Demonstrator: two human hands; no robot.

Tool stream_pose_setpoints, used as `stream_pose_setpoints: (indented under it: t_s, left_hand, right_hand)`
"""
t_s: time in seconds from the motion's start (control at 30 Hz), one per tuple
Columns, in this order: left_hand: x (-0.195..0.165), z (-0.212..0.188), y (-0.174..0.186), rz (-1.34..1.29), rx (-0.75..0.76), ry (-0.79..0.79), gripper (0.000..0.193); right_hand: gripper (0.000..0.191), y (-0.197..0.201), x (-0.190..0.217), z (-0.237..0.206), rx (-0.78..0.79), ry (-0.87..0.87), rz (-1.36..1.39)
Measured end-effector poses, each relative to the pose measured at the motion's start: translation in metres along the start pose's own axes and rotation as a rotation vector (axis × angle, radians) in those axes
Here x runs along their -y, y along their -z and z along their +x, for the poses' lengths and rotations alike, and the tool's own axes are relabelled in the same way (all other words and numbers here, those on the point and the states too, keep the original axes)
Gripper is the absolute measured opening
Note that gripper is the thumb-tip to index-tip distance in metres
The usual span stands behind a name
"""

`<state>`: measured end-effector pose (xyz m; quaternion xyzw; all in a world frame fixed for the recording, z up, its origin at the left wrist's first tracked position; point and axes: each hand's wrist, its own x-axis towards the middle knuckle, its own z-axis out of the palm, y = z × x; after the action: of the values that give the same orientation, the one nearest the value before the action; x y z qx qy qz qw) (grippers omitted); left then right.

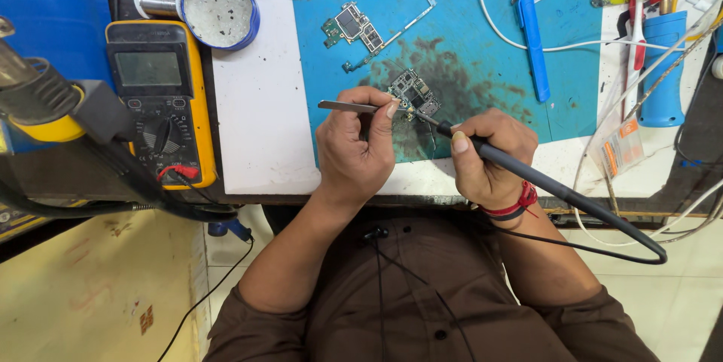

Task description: The person uses a soldering iron and tweezers to apply solder to specific points on a small circuit board. They repeatedly heat and add solder to multiple locations while holding the board steady with the tweezers.

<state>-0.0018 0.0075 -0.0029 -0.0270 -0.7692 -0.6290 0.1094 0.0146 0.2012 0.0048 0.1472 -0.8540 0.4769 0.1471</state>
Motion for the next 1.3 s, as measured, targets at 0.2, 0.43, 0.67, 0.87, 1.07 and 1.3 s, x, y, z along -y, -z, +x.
stream_pose_setpoints:
  t_s: [0.2,0.43,0.67,0.87,1.07,1.3]
  left_hand:
    - [-0.0006,0.0,0.0011,0.002,0.01,-0.008,0.009]
    - [-0.0006,0.0002,0.0012,-0.014,0.008,-0.016,0.008]
    - [-0.0003,0.0007,0.0012,0.009,0.01,-0.015,0.008]
    - [-0.0007,0.0003,0.0009,0.008,0.004,-0.022,0.009]
    - [0.0,0.0001,0.0008,0.011,0.004,-0.013,0.008]
    - [0.0011,0.0,0.0004,0.004,0.007,-0.022,0.008]
  right_hand:
    - [0.012,-0.0002,-0.0005,0.0004,-0.001,0.026,-0.01]
    - [0.012,-0.0001,-0.0008,0.001,0.006,0.038,-0.005]
    - [0.012,-0.0003,-0.0005,0.0012,0.003,0.038,-0.006]
    - [0.013,0.0001,-0.0005,0.0018,0.004,0.047,0.0]
    - [0.012,0.0004,0.0006,0.0015,0.002,0.037,-0.001]
    - [0.011,0.0007,0.0008,0.0018,-0.005,0.041,-0.008]
